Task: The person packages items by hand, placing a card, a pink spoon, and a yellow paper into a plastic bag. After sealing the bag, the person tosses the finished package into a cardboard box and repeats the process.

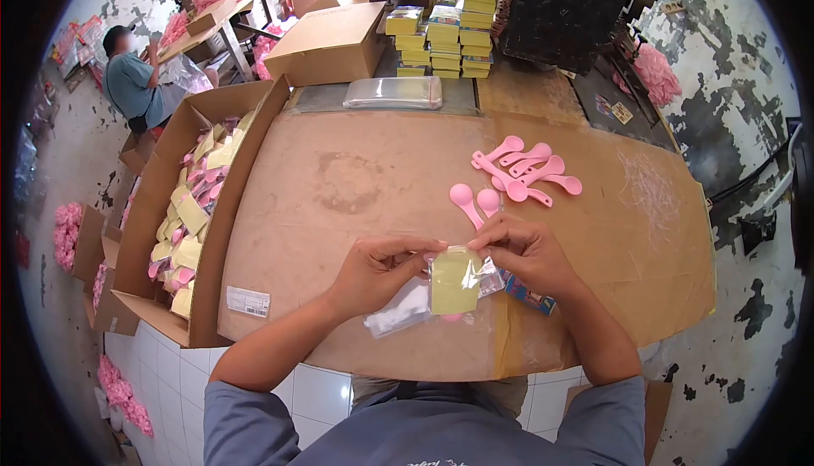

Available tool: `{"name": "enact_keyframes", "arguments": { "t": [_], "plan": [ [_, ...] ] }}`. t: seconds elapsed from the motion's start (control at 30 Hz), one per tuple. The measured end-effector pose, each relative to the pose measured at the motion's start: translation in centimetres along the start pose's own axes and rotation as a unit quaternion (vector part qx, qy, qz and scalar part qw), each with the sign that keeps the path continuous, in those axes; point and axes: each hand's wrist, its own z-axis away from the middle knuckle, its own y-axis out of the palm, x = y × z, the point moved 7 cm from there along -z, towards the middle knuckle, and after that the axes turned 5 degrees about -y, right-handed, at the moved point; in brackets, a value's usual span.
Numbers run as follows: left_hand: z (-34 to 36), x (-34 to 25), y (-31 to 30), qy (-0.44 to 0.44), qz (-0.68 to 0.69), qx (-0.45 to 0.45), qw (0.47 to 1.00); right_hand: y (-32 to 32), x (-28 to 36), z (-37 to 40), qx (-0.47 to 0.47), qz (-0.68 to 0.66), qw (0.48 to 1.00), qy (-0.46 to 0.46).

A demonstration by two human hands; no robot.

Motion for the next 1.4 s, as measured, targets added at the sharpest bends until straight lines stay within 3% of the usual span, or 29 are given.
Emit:
{"name": "enact_keyframes", "arguments": {
  "t": [0.1,0.2,0.33,0.6,0.93,1.03,1.13,1.23,1.4],
  "plan": [
    [-0.1,0.5,-0.2,0.003,0.026,0.01,1.0,-0.4,0.4,-0.1,0.004,-0.001,1.0,0.003],
    [-0.1,0.9,-0.3,-0.068,0.137,0.004,0.988,-0.7,-0.1,0.0,0.008,-0.004,1.0,0.018],
    [-0.3,1.7,0.1,-0.089,0.096,0.002,0.991,-0.3,0.0,-0.2,0.008,0.031,0.999,-0.009],
    [-0.5,2.3,0.2,-0.107,0.083,-0.005,0.991,-0.2,-0.5,-0.2,0.006,0.008,0.999,0.031],
    [-0.5,2.3,0.2,-0.09,0.068,-0.011,0.994,-0.1,-0.9,-0.3,0.03,0.013,0.999,0.018],
    [-0.5,2.2,0.0,-0.08,0.066,-0.032,0.994,0.7,-0.6,-0.2,0.01,-0.052,0.996,0.07],
    [-0.4,2.2,-0.5,-0.056,0.08,-0.058,0.994,1.3,-1.4,0.2,0.091,-0.018,0.991,0.097],
    [-0.5,1.7,-0.8,-0.048,0.099,-0.066,0.992,1.3,-2.3,0.4,0.113,-0.003,0.988,0.106],
    [-0.6,1.0,0.0,-0.026,0.084,-0.045,0.995,1.1,-1.3,0.2,0.057,-0.055,0.993,0.089]
  ]
}}
